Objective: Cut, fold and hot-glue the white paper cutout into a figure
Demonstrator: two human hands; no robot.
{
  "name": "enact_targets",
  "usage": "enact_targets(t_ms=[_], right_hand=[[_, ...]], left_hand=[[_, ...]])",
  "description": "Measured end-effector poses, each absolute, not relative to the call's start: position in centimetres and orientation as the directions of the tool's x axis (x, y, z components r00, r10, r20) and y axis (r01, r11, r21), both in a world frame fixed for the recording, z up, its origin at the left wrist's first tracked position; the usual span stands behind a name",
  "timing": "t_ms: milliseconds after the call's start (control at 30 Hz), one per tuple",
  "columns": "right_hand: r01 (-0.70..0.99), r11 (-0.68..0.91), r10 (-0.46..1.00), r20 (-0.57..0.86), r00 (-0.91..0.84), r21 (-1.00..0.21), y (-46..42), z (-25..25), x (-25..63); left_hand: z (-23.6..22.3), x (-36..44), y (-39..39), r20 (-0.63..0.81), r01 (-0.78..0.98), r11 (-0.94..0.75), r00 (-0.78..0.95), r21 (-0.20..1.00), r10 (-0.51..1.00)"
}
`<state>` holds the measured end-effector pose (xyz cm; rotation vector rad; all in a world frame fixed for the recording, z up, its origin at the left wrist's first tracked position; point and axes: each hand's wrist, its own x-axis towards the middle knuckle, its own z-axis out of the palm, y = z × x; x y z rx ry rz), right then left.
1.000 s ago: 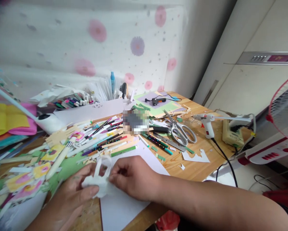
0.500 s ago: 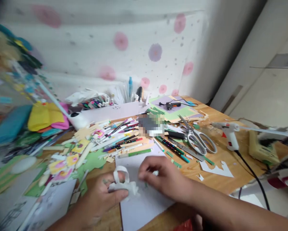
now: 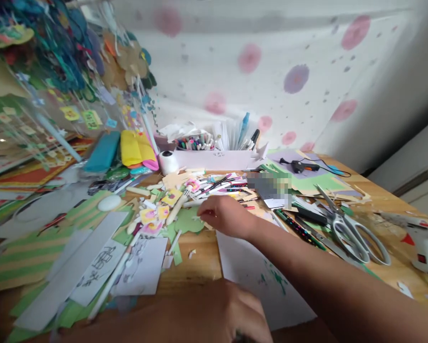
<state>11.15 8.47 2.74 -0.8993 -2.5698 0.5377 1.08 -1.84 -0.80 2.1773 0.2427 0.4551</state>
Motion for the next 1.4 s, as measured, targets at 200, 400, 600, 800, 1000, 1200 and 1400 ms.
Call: enact_targets(t_ms=[200,400,600,800,1000,1200,1400], right_hand=[[0.603,0.738,0.657,0.12,-0.744,-0.303,12.1,3.5,10.8],[0.706,0.671,0.72,-0.028,-0.693,-0.225,13.4,4.5,15.5],[0.719,0.668,0.734,0.011,-0.679,-0.192,12.8,3.2,16.4],[0.702,0.686,0.724,0.074,-0.686,-0.192,14.6,3.0,14.7],[0.648,0.735,0.672,0.085,-0.736,-0.199,15.9,2.6,10.1],[0.67,0.688,0.713,0.085,-0.696,-0.279,16.8,1.3,6.9],[0.613,0.575,0.743,0.033,-0.668,-0.542,13.8,4.6,11.9]], left_hand=[[-0.9,1.1,-2.2,0.115,0.301,-0.552,0.795,0.778,0.596],[-1.3,1.2,-2.0,-0.024,0.449,-0.351,0.642,0.822,0.767],[-1.0,2.3,-1.9,-0.082,0.479,-0.188,0.487,0.857,0.87],[-1.4,1.9,-1.4,0.072,0.537,-0.363,0.486,0.762,0.871],[-1.5,1.2,-0.6,0.149,0.514,-0.452,0.525,0.729,0.838],[-1.7,0.8,-0.7,0.28,0.454,-0.501,0.469,0.737,0.838],[-0.9,-1.6,2.0,0.562,0.499,-0.424,-0.162,0.756,0.811]])
